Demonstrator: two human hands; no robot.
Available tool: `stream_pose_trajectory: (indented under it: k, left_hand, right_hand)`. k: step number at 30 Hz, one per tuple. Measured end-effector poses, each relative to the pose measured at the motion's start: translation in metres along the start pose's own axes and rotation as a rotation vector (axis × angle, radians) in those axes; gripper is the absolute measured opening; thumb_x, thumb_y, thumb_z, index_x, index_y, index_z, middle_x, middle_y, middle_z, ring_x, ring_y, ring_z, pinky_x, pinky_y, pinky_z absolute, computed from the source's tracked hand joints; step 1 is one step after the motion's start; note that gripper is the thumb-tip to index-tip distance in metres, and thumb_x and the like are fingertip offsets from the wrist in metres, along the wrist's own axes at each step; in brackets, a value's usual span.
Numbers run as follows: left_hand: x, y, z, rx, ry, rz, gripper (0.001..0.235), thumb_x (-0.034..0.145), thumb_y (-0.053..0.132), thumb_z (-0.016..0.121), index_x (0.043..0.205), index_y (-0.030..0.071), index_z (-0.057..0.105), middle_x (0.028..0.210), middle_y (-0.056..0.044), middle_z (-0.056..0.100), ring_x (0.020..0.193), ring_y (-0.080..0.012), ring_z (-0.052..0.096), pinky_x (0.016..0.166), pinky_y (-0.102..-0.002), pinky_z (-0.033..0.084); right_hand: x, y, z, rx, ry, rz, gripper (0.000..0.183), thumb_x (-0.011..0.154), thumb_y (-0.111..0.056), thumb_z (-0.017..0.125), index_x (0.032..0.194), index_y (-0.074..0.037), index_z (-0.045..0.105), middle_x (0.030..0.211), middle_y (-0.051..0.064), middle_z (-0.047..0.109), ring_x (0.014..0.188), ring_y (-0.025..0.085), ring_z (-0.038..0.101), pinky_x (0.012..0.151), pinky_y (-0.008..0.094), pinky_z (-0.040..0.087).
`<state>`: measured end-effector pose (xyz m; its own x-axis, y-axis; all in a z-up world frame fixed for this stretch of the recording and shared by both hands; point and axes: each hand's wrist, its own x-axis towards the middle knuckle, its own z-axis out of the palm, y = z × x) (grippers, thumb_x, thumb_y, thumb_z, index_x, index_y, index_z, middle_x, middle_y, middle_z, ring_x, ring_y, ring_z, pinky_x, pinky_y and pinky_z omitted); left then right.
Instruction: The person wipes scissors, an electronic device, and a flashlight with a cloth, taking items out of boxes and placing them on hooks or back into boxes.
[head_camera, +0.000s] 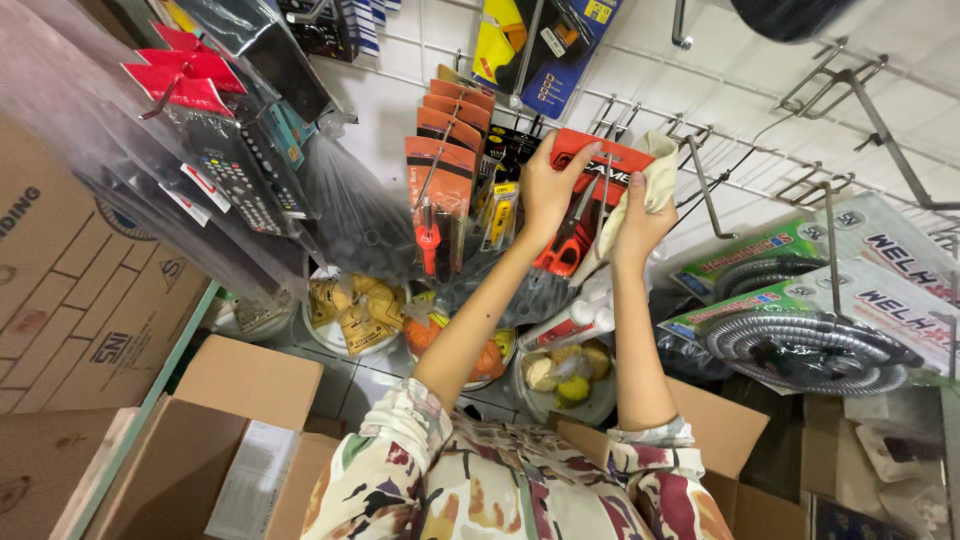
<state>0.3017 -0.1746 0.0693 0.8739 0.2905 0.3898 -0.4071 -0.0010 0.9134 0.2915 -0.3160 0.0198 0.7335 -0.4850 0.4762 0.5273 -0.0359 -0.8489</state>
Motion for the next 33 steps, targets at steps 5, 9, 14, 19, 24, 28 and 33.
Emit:
stream_pose_trajectory:
  k: [5, 9, 14, 19, 24, 28, 33]
  left_hand:
    - [-0.014, -0.002, -0.004, -0.252, -0.053, 0.009, 0.024, 0.091, 0.018, 0.079, 0.105, 0.0, 0.071, 0.094, -0.007, 0.078, 0.083, -0.01, 0.07, 0.077, -0.029, 0.057]
    - [-0.041, 0.009, -0.021, -0.372, -0.147, -0.03, 0.019, 0.092, 0.013, 0.079, 0.104, 0.001, 0.07, 0.096, -0.006, 0.077, 0.086, -0.0087, 0.07, 0.08, -0.028, 0.057]
    - [-0.081, 0.025, -0.048, -0.361, -0.222, -0.078, 0.018, 0.092, 0.014, 0.079, 0.1, 0.001, 0.07, 0.091, -0.004, 0.074, 0.083, -0.0073, 0.067, 0.077, -0.026, 0.056]
    - [-0.128, 0.053, -0.106, -0.269, -0.176, -0.035, 0.021, 0.086, 0.014, 0.085, 0.095, 0.002, 0.07, 0.087, -0.003, 0.075, 0.078, -0.0072, 0.069, 0.072, -0.024, 0.056]
    - [-0.119, 0.082, -0.187, -0.155, -0.064, 0.174, 0.024, 0.082, 0.012, 0.088, 0.093, 0.003, 0.069, 0.087, -0.003, 0.073, 0.076, -0.0079, 0.07, 0.07, -0.024, 0.056]
    - [-0.094, 0.095, -0.258, -0.131, 0.116, 0.017, 0.023, 0.082, 0.009, 0.089, 0.093, 0.003, 0.069, 0.08, -0.001, 0.072, 0.072, -0.0062, 0.066, 0.064, -0.024, 0.053]
    - [-0.054, 0.088, -0.326, -0.192, 0.246, -0.099, 0.019, 0.086, 0.006, 0.081, 0.094, 0.003, 0.064, 0.082, 0.001, 0.068, 0.07, -0.0057, 0.064, 0.062, -0.023, 0.052]
  right_hand:
    - [-0.011, 0.008, -0.015, -0.122, 0.102, -0.031, 0.023, 0.097, -0.013, 0.077, 0.108, 0.006, 0.07, 0.099, 0.006, 0.074, 0.085, 0.012, 0.067, 0.077, 0.029, 0.055]
    - [-0.048, -0.007, -0.038, -0.15, 0.145, -0.067, 0.021, 0.095, -0.008, 0.08, 0.106, 0.007, 0.069, 0.1, 0.006, 0.073, 0.087, 0.013, 0.066, 0.081, 0.029, 0.055]
    - [-0.1, -0.03, -0.054, -0.056, 0.246, -0.031, 0.031, 0.093, -0.001, 0.079, 0.116, 0.01, 0.06, 0.111, 0.012, 0.069, 0.094, 0.018, 0.067, 0.087, 0.034, 0.059]
    - [-0.176, -0.085, -0.035, 0.152, 0.134, -0.015, 0.049, 0.093, -0.011, 0.077, 0.129, 0.012, 0.053, 0.112, 0.02, 0.068, 0.088, 0.027, 0.072, 0.076, 0.043, 0.065]
    - [-0.212, -0.068, -0.007, 0.126, 0.011, -0.21, 0.053, 0.098, -0.02, 0.08, 0.128, 0.013, 0.051, 0.11, 0.021, 0.065, 0.089, 0.025, 0.066, 0.083, 0.037, 0.058]
    - [-0.231, -0.037, 0.055, 0.045, -0.071, -0.238, 0.063, 0.097, -0.018, 0.089, 0.126, 0.001, 0.036, 0.124, 0.011, 0.057, 0.109, 0.02, 0.063, 0.098, 0.036, 0.057]
    - [-0.231, -0.064, 0.16, -0.042, -0.301, -0.078, 0.027, 0.086, -0.008, 0.08, 0.109, 0.002, 0.069, 0.094, 0.003, 0.069, 0.084, 0.011, 0.064, 0.08, 0.028, 0.053]
